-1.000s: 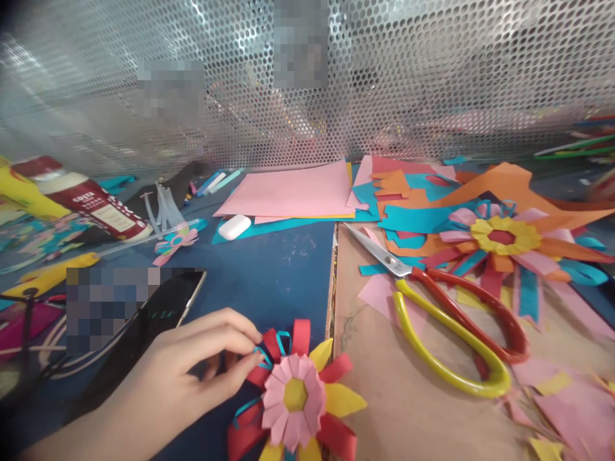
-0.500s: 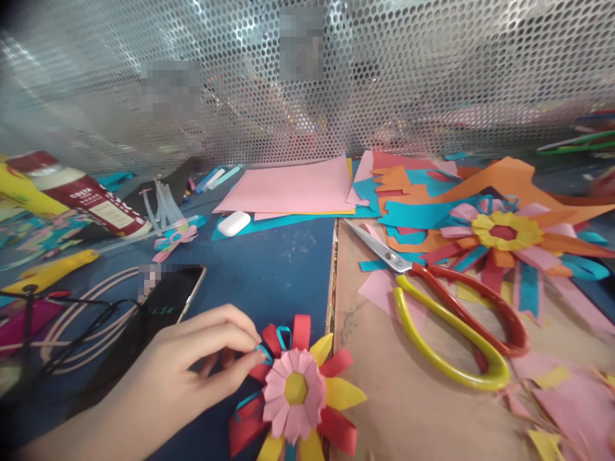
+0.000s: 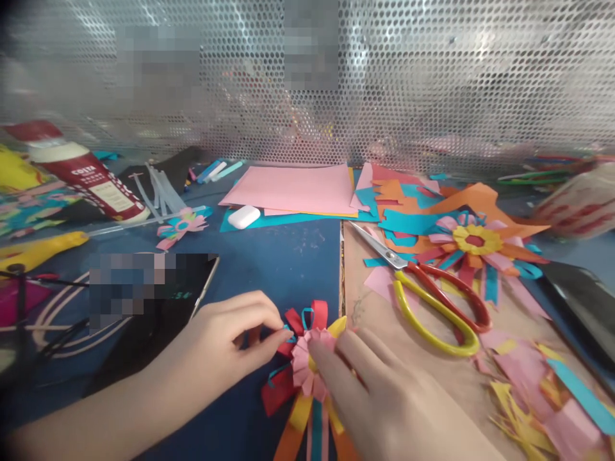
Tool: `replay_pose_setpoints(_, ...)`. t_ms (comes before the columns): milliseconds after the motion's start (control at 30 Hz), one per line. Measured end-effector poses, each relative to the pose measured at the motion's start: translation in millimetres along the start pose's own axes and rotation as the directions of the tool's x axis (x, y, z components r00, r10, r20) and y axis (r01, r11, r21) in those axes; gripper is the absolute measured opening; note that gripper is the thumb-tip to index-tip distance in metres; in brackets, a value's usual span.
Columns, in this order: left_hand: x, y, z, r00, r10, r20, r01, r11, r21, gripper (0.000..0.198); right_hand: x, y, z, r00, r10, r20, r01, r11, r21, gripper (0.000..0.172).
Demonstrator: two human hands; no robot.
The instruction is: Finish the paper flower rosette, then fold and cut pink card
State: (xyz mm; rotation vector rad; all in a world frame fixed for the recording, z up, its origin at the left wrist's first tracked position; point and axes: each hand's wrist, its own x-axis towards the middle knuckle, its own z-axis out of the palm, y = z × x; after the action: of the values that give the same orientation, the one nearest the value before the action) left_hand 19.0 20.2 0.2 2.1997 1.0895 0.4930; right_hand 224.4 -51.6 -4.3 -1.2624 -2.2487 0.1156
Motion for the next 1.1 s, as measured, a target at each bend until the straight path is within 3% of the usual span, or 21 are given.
replay_pose_setpoints(100,-1,-2,0.6,1.000,-0.007,0.001,0.007,1.000,-0.012,0.013,19,4,10,0.992,-0.034,0.122,0.025,0.996,0.081,0.034)
replay_pose_setpoints(200,-1,-2,0.3,1.000,-0.016,-0.014,0.016,1.000,-0.016,0.013,29,3,11,0.985,-0.018,0.172,-0.013,0.985,0.174,0.028)
replay_pose_setpoints(400,-1,-2,0.0,1.000,-0.019,-0.012,0.019,1.000,-0.012,0.015,26,2,15,0.975,0.051,0.216,-0.103,0.966,0.235,0.030)
replay_pose_setpoints(600,-1,-3,1.7,1.000,-0.029,-0.002,0.029,0.999,-0.020,0.016,23,7,12,0.927,0.021,0.374,-0.133,0.952,0.276,0.022)
replay_pose_setpoints(800,0,-1,-0.1,0.998,-0.051,-0.029,0.050,0.998,-0.029,0.016,24,11,12,0.928,0.028,0.372,-0.137,0.953,0.269,0.019)
replay_pose_setpoints(1100,-1,0,-0.7,0.998,-0.067,-0.012,0.066,0.997,-0.029,0.016,25,16,13,0.926,-0.057,0.374,0.025,0.996,0.090,0.025)
